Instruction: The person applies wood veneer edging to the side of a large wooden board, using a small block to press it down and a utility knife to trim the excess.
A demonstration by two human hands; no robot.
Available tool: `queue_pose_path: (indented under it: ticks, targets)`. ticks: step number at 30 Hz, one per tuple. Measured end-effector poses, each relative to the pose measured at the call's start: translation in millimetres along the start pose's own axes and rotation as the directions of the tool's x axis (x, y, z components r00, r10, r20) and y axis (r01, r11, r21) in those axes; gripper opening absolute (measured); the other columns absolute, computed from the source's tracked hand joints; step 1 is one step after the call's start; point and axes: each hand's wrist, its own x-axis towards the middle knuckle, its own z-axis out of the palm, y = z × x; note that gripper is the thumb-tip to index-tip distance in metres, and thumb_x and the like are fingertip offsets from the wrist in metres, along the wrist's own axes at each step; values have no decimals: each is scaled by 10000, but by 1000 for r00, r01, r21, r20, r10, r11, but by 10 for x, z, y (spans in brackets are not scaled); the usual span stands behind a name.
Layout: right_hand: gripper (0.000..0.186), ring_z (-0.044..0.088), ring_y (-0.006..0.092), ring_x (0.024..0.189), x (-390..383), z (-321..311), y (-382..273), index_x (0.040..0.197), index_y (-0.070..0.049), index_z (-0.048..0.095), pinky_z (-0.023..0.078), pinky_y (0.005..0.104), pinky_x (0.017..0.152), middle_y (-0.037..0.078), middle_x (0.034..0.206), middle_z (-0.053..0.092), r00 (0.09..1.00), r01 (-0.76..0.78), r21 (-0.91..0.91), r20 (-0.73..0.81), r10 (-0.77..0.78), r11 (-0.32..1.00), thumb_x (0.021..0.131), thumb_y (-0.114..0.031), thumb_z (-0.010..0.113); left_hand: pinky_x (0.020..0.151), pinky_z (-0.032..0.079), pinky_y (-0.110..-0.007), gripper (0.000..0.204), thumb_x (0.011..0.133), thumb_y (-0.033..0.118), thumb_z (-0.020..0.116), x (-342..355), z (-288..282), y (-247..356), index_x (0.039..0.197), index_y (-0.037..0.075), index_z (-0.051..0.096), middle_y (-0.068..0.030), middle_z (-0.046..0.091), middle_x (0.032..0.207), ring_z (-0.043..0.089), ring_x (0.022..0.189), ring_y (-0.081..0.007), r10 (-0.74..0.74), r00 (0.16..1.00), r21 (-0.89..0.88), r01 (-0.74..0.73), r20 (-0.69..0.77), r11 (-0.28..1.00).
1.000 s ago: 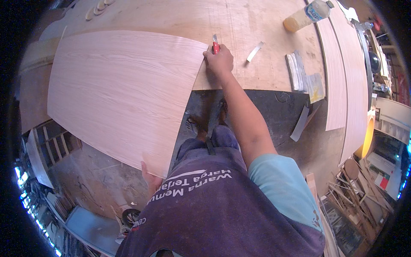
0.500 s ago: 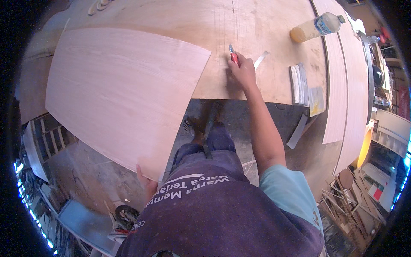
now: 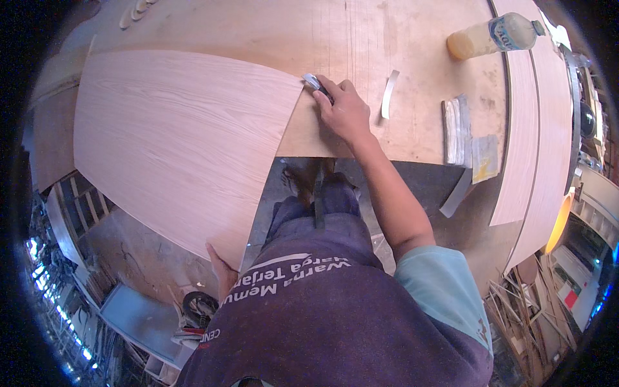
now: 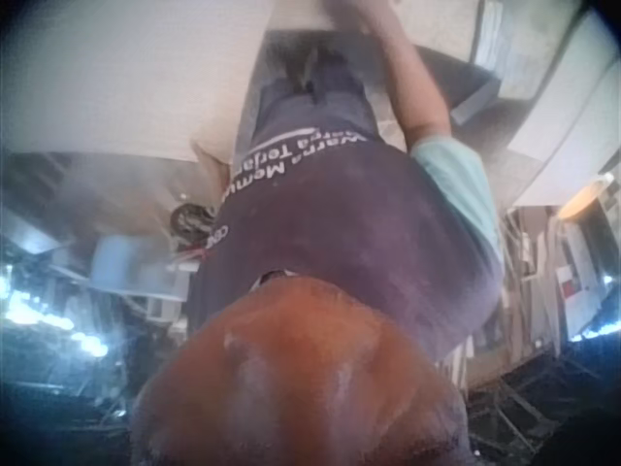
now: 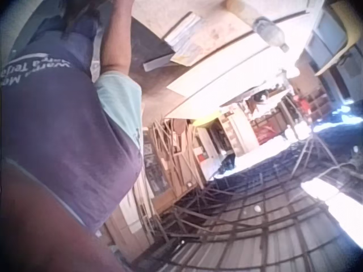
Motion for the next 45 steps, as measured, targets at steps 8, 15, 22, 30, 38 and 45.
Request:
queue_pose_path:
  ticks: [8,15,22,30,38,45]
  targets:
    - [389,670,247,849,-2,101,25,1389,-291,713,549,412,678,70,970,624,990,108,-209,-72,-125,972,1016,-396,673,1122,512,-435,765,1081,672,445,107,-123,-35,1561,77,487,-129,608,1499,617,1335,-295,-49,998,-10,49,37,999]
    - [385,655,242,810,27,193,112,1380,-294,712,537,406,633,59,919,604,963,192,-296,-124,-238,936,1008,-387,685,1107,531,-437,781,1066,674,485,109,-120,-16,1547,60,498,-141,615,1486,623,1326,-297,-87,996,-21,86,-34,996]
    - [359,658,257,779,2,202,92,1352,-275,720,541,421,622,68,910,601,969,199,-262,-92,-229,944,1006,-371,691,1109,527,-438,797,1058,688,490,113,-131,-25,1552,62,493,-141,612,1490,621,1329,-301,-82,997,-19,82,-11,996]
    - [346,657,272,777,-223,233,-27,1323,-255,722,544,431,620,83,885,594,965,244,-203,-43,-257,948,991,-349,697,1116,523,-438,806,1059,704,463,88,-91,9,1549,65,493,-141,612,1484,617,1331,-298,-104,994,-20,105,33,994]
    - [353,668,274,787,-92,205,-3,1345,-247,721,537,425,632,81,914,617,980,116,-243,-127,-151,963,1017,-369,679,1113,526,-438,793,1069,691,454,132,-158,-29,1545,57,487,-139,619,1470,621,1324,-295,-93,994,-38,95,55,995]
    - [344,672,289,815,-132,256,35,1327,-258,710,549,456,636,94,897,608,976,177,-226,-84,-200,958,991,-331,695,1120,518,-440,796,1067,686,467,140,-146,-46,1544,48,488,-146,614,1476,621,1325,-299,-75,994,-53,79,82,995]
